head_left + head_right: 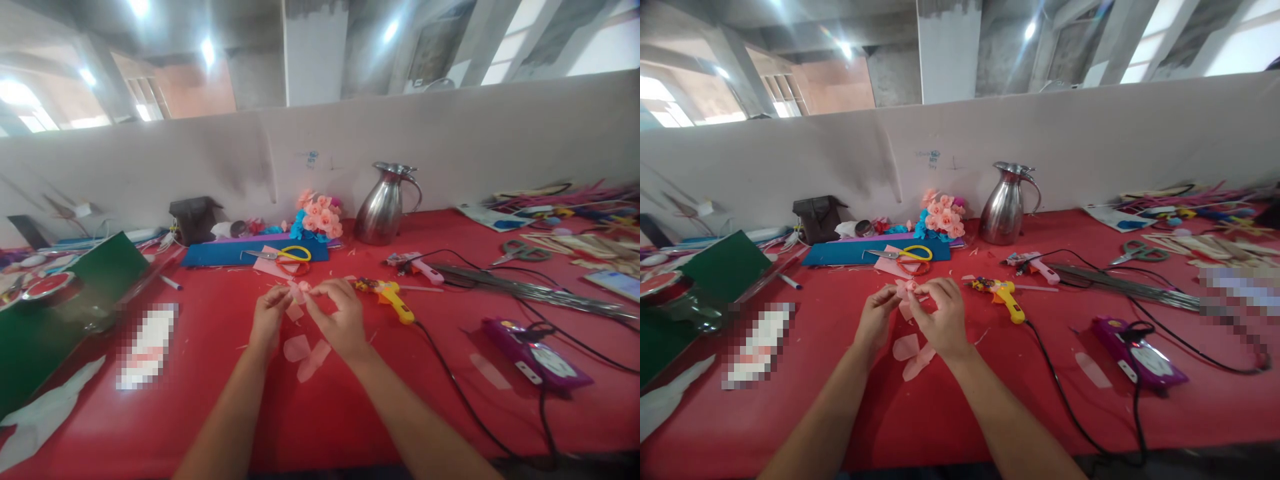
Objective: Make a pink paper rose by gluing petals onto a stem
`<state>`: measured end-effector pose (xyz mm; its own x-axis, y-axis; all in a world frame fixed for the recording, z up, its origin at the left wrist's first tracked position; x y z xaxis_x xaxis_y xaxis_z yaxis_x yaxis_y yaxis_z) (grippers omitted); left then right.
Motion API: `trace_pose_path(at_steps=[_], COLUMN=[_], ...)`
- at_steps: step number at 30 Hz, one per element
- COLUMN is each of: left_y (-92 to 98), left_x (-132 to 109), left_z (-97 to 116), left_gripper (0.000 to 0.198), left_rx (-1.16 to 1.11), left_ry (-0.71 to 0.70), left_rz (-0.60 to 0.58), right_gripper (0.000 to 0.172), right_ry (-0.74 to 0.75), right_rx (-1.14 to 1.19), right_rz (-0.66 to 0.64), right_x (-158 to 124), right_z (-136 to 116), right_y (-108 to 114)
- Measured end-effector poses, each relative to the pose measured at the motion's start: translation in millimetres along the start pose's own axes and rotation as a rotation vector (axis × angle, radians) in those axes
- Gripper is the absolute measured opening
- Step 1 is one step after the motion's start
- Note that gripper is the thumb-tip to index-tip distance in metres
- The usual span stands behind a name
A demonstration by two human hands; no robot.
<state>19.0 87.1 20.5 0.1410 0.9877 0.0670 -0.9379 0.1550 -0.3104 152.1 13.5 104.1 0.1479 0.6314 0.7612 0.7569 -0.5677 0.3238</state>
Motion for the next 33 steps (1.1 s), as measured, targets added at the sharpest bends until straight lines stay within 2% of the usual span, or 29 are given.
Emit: trace_pose_path(at_steps=[4,8,13,18,30,33], left_y=[-1.6,-3.5,-0.7,0.3,5.8,8.5], left_x=[-2,-4,-4,-3,-2,-2], left_z=[3,7,6,5,2,5], left_gripper=[0.012,0.010,0.011,0.011,0.011,0.009], left_rx=[0.024,0.054,0.068,0.086,0.183,0.201], left_ry=[-0.019,-0.027,-0.031,-0.049,-0.133,-0.165], left_rz=[0.003,-0.001,0.028,0.037,0.061,0.086], right_gripper=[0.007,0.005,0.006,0.009,0.007,0.010], right_ry=[0.024,-0.012,-0.025,-0.044,0.067,0.128], right_rx=[-0.071,-0.069,-0.091,-0.117,-0.220,-0.277], right_rz=[0.031,0.056,0.027,0.051,-0.007,-0.070], right_x=[0,-1,-3,-3,-9,-11], right_z=[-4,-1,3,4,0,-8], right_y=[2,3,0,0,-6,-12])
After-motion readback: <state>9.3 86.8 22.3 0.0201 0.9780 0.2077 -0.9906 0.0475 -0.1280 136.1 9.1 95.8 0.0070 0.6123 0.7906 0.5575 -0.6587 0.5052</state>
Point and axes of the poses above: each hand's wrist, its own x-axis towards the middle knuckle, its own y-axis out of the back of the hand, z = x × y, the point moved 8 cm from there along x, towards the middle knuckle, and after that the axes turned 2 degrees about y, right-handed, at the moved point
